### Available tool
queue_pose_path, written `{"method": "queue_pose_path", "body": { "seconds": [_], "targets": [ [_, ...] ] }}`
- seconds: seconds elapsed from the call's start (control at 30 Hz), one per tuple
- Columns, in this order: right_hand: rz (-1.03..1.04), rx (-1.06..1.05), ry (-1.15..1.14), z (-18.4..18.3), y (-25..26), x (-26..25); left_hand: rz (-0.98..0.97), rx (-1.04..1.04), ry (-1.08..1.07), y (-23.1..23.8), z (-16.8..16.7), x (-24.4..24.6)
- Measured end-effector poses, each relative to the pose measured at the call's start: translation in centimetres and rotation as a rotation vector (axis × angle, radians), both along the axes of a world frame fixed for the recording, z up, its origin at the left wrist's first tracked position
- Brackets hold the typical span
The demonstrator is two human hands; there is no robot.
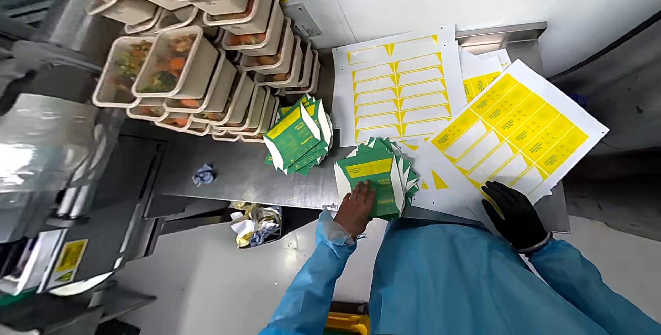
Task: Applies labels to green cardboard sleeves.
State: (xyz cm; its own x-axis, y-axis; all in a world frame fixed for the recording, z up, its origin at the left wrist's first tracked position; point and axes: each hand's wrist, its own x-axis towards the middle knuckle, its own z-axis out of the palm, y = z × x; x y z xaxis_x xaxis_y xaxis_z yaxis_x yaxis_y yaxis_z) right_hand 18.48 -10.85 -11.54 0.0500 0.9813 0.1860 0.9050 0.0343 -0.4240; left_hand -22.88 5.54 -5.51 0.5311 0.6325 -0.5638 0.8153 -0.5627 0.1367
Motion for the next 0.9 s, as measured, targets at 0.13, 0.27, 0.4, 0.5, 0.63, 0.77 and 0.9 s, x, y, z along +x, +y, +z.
{"method": "queue_pose_path", "body": {
  "seconds": [0.13, 0.27, 0.4, 0.5, 0.63, 0.77, 0.9],
  "targets": [
    [0.05, 0.017, -0.013, 0.2, 1.1, -0.6, -0.054, -0.013, -0.129, -0.2, 2.6, -1.3],
    [0.042, -0.005, -0.016, 0.6, 0.6, 0.4, -0.036, 0.241, -0.475, 0.8, 5.1, -5.4],
    [0.06, -0.221, -0.086, -0.1, -1.0, 2.1, 0.008, 0.119, -0.431, 2.6, 2.4, -6.9],
    [0.148, -0.305, -0.108, -0.3, -2.0, 2.5, -0.051, -0.052, -0.19, 2.2, 0.7, -4.2],
    [0.23, -0.37, -0.122, 0.6, -2.3, 3.3, 0.07, 0.447, -0.491, 3.1, 5.7, -4.0],
    [0.343, -0.398, -0.158, 0.6, -3.2, 4.2, 0.261, 0.931, -0.559, 8.5, 8.0, -8.7],
    [0.388, -0.311, -0.148, 0.4, -4.3, 5.0, 0.383, 0.863, -0.42, 13.2, 5.4, -12.1]
  ]
}}
